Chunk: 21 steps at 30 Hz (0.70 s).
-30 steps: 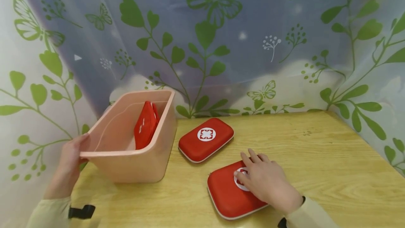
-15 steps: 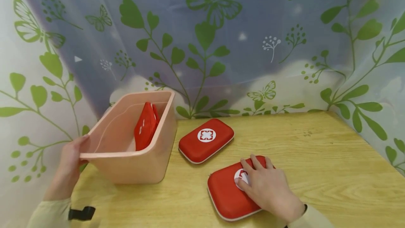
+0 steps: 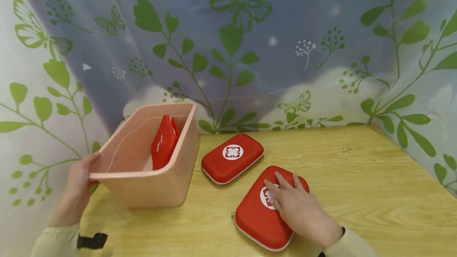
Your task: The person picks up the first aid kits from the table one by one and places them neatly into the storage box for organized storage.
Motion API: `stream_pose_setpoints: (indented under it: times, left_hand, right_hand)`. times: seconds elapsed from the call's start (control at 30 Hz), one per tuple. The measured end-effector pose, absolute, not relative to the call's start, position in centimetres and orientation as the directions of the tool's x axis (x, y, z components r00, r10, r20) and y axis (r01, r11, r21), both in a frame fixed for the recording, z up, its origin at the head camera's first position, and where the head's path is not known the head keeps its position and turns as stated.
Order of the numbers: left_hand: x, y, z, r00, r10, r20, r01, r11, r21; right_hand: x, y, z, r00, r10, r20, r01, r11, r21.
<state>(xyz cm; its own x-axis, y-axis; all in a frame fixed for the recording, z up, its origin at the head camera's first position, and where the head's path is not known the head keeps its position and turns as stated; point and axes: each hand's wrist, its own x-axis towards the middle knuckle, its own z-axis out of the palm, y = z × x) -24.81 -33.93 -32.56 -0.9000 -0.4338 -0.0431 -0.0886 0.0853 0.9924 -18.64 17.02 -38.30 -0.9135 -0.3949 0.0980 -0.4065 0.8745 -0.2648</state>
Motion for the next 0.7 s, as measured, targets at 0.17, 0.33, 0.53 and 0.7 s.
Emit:
stream_pose_setpoints:
  times: [0.17,0.33,0.53,0.7]
  left_hand:
    - [-24.8,-33.9,-32.5,-0.899,-0.435,-0.046,-0.091,0.084,0.992]
    - [-24.7,-34.0,-32.6,-0.903,-0.427,-0.05,-0.098,0.092,0.991]
    - [-24.7,-33.9,-32.5,-0.901,-0.432,-0.047,-0.102,0.106,0.989]
    - [-24.7,-33.9,-32.5,-0.899,-0.436,-0.051,-0.096,0.082,0.992]
  right_hand:
    - [-19.3,17.1,-38.7,-0.861,-0.485,0.15,-0.507,0.799,-0.324]
    - [-20.4,17.6,-38.4,-0.863,-0.494,0.104,-0.486,0.756,-0.438]
    - [-22.0,18.9,-38.3,-0.852,-0.517,0.081,-0.473,0.696,-0.54]
    - [-23.0,19.9,-38.5,-0.835,-0.542,0.093,-0.491,0.66,-0.569]
